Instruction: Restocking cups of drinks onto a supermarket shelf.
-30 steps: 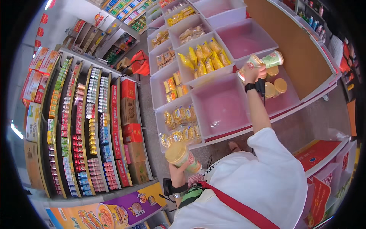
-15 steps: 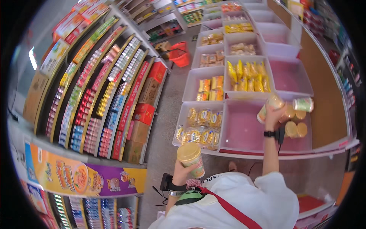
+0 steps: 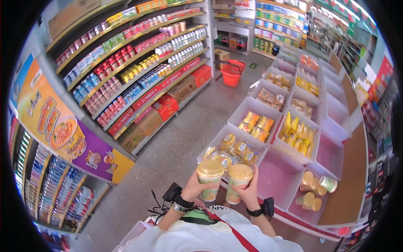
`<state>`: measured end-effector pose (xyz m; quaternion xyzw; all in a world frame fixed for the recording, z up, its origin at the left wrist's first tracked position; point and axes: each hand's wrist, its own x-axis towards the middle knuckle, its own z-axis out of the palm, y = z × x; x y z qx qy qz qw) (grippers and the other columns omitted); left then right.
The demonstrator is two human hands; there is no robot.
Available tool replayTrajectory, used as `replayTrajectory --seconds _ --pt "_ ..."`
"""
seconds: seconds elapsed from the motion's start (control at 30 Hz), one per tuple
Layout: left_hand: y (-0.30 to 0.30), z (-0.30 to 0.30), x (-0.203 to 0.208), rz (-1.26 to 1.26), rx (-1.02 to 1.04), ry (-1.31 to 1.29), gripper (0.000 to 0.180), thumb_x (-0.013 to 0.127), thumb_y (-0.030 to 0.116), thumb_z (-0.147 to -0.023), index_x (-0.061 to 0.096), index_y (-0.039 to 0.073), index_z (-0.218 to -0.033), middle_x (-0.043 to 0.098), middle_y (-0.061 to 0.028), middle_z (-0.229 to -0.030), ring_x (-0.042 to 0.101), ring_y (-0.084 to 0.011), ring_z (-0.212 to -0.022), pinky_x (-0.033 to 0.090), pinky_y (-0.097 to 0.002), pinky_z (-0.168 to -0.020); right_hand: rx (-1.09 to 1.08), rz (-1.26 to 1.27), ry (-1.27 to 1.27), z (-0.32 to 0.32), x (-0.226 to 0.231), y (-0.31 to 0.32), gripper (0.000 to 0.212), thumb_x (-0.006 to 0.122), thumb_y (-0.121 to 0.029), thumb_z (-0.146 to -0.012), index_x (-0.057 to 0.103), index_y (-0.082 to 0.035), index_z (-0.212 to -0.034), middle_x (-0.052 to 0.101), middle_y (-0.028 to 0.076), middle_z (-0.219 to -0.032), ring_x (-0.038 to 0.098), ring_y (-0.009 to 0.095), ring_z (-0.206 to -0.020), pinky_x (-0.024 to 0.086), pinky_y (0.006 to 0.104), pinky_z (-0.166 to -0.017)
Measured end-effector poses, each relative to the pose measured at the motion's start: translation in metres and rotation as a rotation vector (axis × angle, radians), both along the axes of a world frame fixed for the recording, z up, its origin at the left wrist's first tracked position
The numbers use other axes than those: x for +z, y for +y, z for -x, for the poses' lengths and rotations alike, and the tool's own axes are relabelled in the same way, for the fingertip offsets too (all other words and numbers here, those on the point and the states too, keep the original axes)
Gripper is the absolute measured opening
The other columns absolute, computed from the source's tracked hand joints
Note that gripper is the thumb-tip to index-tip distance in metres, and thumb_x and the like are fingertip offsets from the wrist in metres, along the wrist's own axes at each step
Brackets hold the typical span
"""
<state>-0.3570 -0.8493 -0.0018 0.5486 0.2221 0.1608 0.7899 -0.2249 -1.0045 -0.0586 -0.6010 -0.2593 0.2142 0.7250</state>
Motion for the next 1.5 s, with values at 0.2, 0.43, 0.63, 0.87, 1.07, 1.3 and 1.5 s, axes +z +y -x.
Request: replayTrajectory --seconds 0.2,0.43,0.63,0.87,1.07,1.3,1.5 --pt "0.060 0.039 0.005 -0.016 0.082 -0.065 0.063 0.071 0.000 -0.068 0.038 0.004 -0.122 0.053 -0.0064 -0.113 0.051 -0.0164 -0.104 0.042 -0.0325 -0.090 0.155 0.028 -0.051 0.052 0.053 0.064 0.103 0.073 -0.004 -0.058 0.009 -0.008 -0.139 0.038 0.014 -0.125 0.042 0.024 -0.115 0.035 0.0378 -0.097" --pt "0.139 0.097 0.000 -0.058 0.179 -0.230 0.067 0.071 0.008 -0.072 0.033 0.002 -0.127 0.047 -0.0093 -0.120 0.045 -0.0184 -0.112 0.035 -0.0328 -0.096 0.260 0.040 -0.276 0.093 0.054 0.158 0.103 0.074 -0.006 -0.061 0.006 -0.005 -0.138 0.036 0.015 -0.127 0.042 0.023 -0.116 0.036 0.0372 -0.096" --pt "0.199 0.160 0.000 0.009 0.327 -0.302 0.069 0.067 0.011 -0.077 0.025 0.002 -0.131 0.042 -0.0100 -0.126 0.038 -0.0192 -0.118 0.029 -0.0331 -0.100 0.387 -0.024 -0.145 0.142 0.072 0.243 0.095 0.074 -0.007 -0.063 0.012 -0.004 -0.135 0.040 0.015 -0.124 0.044 0.023 -0.114 0.037 0.0360 -0.096" --pt "0.248 0.211 -0.003 0.048 0.495 -0.326 0.062 0.063 0.007 -0.079 0.028 0.003 -0.129 0.042 -0.0091 -0.126 0.040 -0.0187 -0.117 0.030 -0.0331 -0.100 0.501 0.010 -0.183 0.178 0.052 0.322 0.096 0.075 -0.009 -0.063 0.012 -0.007 -0.136 0.041 0.013 -0.123 0.042 0.022 -0.116 0.035 0.0355 -0.098" --pt "0.289 0.203 -0.013 0.059 0.606 -0.282 0.060 0.063 0.004 -0.077 0.030 0.002 -0.127 0.044 -0.0096 -0.124 0.041 -0.0190 -0.116 0.030 -0.0337 -0.100 0.627 0.001 -0.085 0.162 0.044 0.384 0.086 0.072 -0.006 -0.066 0.018 -0.007 -0.134 0.043 0.011 -0.122 0.042 0.020 -0.115 0.035 0.0338 -0.096" --pt "0.369 0.140 -0.010 -0.005 0.595 -0.183 0.063 0.066 -0.001 -0.071 0.032 0.002 -0.124 0.047 -0.0091 -0.119 0.045 -0.0193 -0.113 0.034 -0.0350 -0.097 0.612 -0.021 -0.044 0.091 0.030 0.457 0.084 0.077 -0.011 -0.063 0.026 -0.003 -0.129 0.044 0.011 -0.120 0.044 0.020 -0.113 0.036 0.0331 -0.096" --pt "0.454 0.049 -0.001 -0.065 0.494 -0.117 0.067 0.068 -0.002 -0.068 0.032 0.003 -0.124 0.049 -0.0082 -0.117 0.049 -0.0187 -0.108 0.038 -0.0353 -0.094 0.482 0.038 -0.220 -0.007 0.047 0.515 0.083 0.080 -0.019 -0.059 0.035 -0.001 -0.125 0.046 0.013 -0.118 0.046 0.022 -0.111 0.037 0.0339 -0.094"
